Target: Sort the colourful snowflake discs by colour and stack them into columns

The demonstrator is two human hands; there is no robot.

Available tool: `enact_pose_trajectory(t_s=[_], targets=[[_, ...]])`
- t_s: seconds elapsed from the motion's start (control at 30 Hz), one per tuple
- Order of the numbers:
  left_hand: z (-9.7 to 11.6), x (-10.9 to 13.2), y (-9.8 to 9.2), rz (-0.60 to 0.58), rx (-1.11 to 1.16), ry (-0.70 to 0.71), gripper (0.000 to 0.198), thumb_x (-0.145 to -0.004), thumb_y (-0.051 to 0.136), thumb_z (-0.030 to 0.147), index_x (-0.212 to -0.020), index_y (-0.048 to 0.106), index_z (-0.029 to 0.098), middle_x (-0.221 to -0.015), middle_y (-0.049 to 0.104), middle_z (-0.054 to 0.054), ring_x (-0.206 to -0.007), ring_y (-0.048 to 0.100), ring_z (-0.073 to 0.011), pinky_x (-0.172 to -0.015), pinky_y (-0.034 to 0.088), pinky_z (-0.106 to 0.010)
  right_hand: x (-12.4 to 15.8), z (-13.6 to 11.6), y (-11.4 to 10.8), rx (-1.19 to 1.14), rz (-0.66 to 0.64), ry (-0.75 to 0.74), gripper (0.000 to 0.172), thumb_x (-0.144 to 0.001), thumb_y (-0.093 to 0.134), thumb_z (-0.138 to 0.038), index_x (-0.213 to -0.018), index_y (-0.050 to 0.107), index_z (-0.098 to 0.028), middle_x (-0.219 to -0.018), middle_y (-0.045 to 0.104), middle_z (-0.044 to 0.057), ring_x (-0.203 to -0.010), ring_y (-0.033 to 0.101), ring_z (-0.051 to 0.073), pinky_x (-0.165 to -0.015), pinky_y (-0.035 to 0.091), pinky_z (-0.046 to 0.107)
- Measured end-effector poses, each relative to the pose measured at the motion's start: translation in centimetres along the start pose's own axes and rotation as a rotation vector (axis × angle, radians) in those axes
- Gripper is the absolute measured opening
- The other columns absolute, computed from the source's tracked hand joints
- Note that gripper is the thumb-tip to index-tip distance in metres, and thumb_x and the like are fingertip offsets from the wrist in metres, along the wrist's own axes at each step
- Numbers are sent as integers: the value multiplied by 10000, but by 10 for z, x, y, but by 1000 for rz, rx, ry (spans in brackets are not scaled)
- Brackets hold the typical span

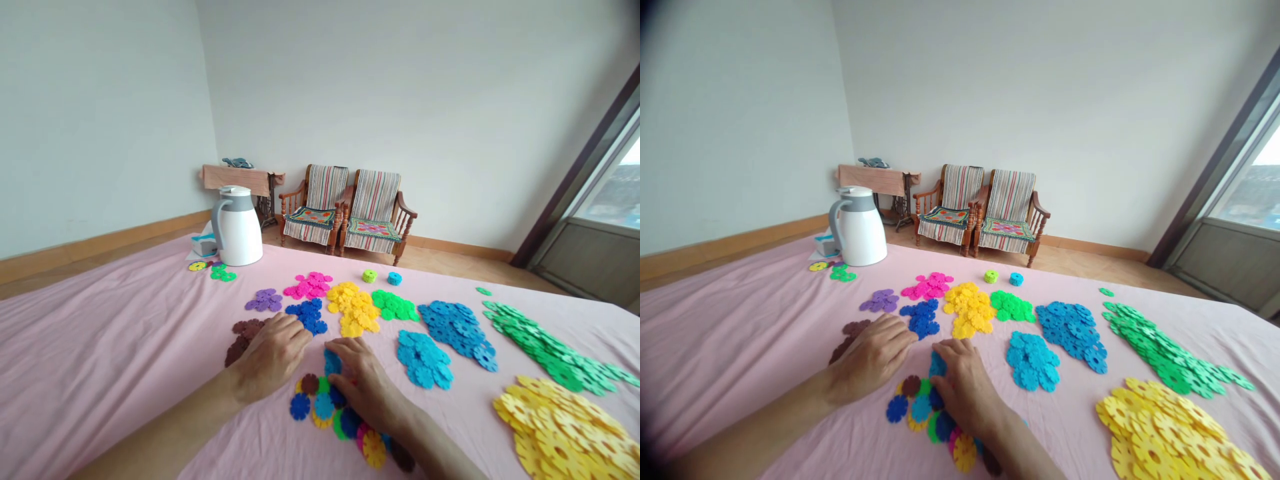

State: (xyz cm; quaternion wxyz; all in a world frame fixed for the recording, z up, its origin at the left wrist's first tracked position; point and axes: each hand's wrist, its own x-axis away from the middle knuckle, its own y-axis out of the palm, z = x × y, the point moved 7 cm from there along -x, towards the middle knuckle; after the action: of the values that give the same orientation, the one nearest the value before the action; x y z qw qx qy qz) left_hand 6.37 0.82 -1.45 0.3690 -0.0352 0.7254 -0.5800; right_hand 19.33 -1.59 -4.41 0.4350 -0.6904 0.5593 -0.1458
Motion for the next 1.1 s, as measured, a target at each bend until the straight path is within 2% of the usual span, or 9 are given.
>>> enact_pose_trajectory(t_s=[0.17, 0.3, 0.43, 0.57, 0.7, 0.83, 0.93, 1.07, 1.1], targets=[[11, 0, 14, -126, 0, 104, 179, -860, 431, 103, -717, 523, 161, -721, 524, -23, -703, 448, -165, -676, 350, -305, -2, 8, 0, -5, 47, 63, 251, -720, 559, -116, -944, 625, -207, -973, 591, 46, -946, 507, 191, -851, 389, 308], [9, 0, 17, -132, 2, 107, 185, -870, 415, 108, -722, 514, 160, -715, 514, -24, -704, 438, -164, -682, 345, -303, 1, 15, -3, -44, 106, 99, 169, -703, 543, -87, -832, 582, -188, -862, 572, 28, -851, 524, 162, -760, 405, 270], [11, 0, 16, -134, 16, 122, 191, -870, 411, 103, -717, 510, 160, -705, 512, -21, -690, 429, -162, -668, 331, -304, 2, 21, -9, -93, 113, 112, 162, -704, 502, -59, -775, 571, -188, -791, 588, 7, -747, 542, 126, -691, 403, 234], [12, 0, 18, -151, 29, 130, 200, -869, 411, 99, -702, 501, 160, -698, 516, -21, -686, 426, -162, -656, 313, -305, 3, 38, -36, -43, 140, 172, 149, -727, 488, -100, -775, 591, -197, -751, 623, -4, -696, 556, 125, -642, 392, 227], [10, 1, 21, -144, 40, 124, 192, -872, 411, 105, -717, 509, 163, -693, 513, -20, -692, 426, -165, -668, 308, -305, 11, 70, -74, 146, 151, 313, 132, -710, 493, -109, -730, 596, -188, -699, 635, 4, -674, 570, 140, -638, 386, 241], [10, 1, 22, -147, 37, 126, 186, -872, 418, 109, -723, 515, 163, -695, 516, -22, -698, 432, -167, -671, 308, -305, 18, 92, -88, 357, 101, 422, 125, -696, 500, -98, -686, 597, -175, -686, 635, 37, -706, 578, 177, -641, 381, 267], [10, 1, 22, -153, 32, 128, 182, -869, 421, 108, -726, 519, 162, -698, 519, -22, -693, 435, -164, -665, 309, -299, 15, 81, -78, 428, 160, 372, 115, -746, 519, -156, -785, 624, -183, -788, 641, 60, -802, 573, 209, -706, 390, 309], [10, 1, 22, -156, 25, 114, 182, -870, 418, 108, -734, 527, 162, -704, 520, -22, -692, 439, -162, -665, 318, -296, 4, 39, -33, 134, 42, 111, 218, -819, 471, -159, -972, 619, -207, -887, 617, 45, -800, 567, 152, -719, 424, 262], [10, 1, 22, -157, 25, 110, 184, -871, 416, 107, -735, 527, 162, -706, 521, -22, -694, 439, -163, -668, 322, -297, 3, 28, -25, 95, 22, 66, 266, -831, 453, -146, -1038, 605, -214, -950, 606, 53, -856, 561, 153, -757, 427, 263]])
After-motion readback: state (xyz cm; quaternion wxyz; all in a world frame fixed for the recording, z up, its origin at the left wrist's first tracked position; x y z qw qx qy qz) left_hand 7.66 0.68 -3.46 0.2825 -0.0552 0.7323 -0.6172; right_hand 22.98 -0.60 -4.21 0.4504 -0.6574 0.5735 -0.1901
